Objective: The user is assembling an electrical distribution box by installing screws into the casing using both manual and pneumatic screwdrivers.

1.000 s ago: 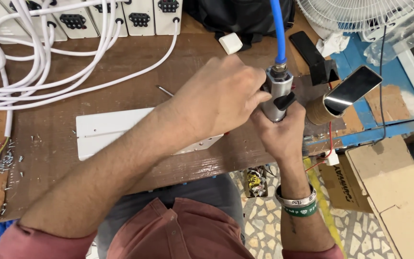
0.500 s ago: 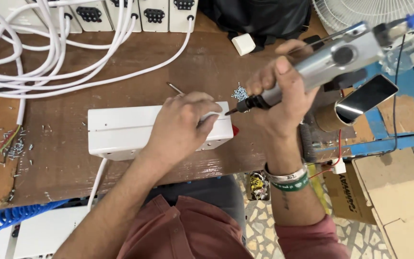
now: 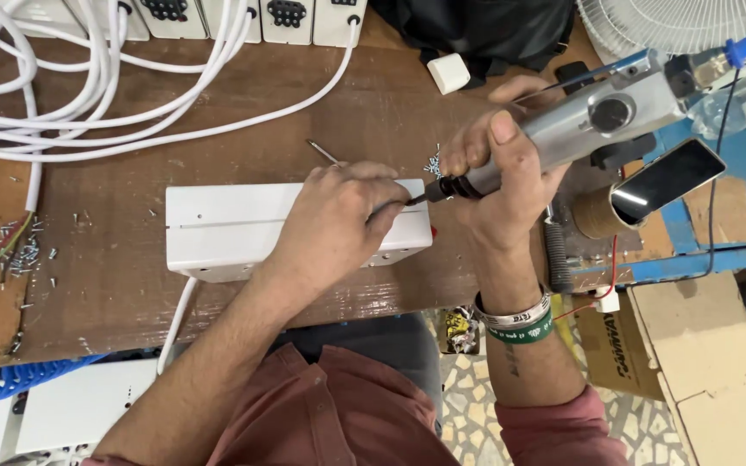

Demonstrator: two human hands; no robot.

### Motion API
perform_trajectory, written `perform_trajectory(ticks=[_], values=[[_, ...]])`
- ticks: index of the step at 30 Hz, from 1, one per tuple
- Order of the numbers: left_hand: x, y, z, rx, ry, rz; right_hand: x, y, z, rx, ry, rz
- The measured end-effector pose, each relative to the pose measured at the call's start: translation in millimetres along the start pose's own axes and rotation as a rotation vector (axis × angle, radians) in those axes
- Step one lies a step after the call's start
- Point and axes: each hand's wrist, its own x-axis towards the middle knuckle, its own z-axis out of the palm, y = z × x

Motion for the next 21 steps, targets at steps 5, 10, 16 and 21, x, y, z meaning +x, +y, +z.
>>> perform_trajectory(ticks=[5, 10, 16, 21], values=[[1, -1, 0, -0.027, 0.0, -0.012, 3, 7, -9, 0.023, -0.091, -0.015], [2, 0, 0, -0.017, -0.009, 0.008, 15, 0, -16, 0.064, -0.389, 0.081], [1, -2, 0, -0.012, -0.008, -0.017, 17, 3, -14, 0.154, -0.621, 0.173], [1, -2, 3, -0.029, 0.007, 0.004, 1, 10, -10, 0.12, -0.251, 0.14]])
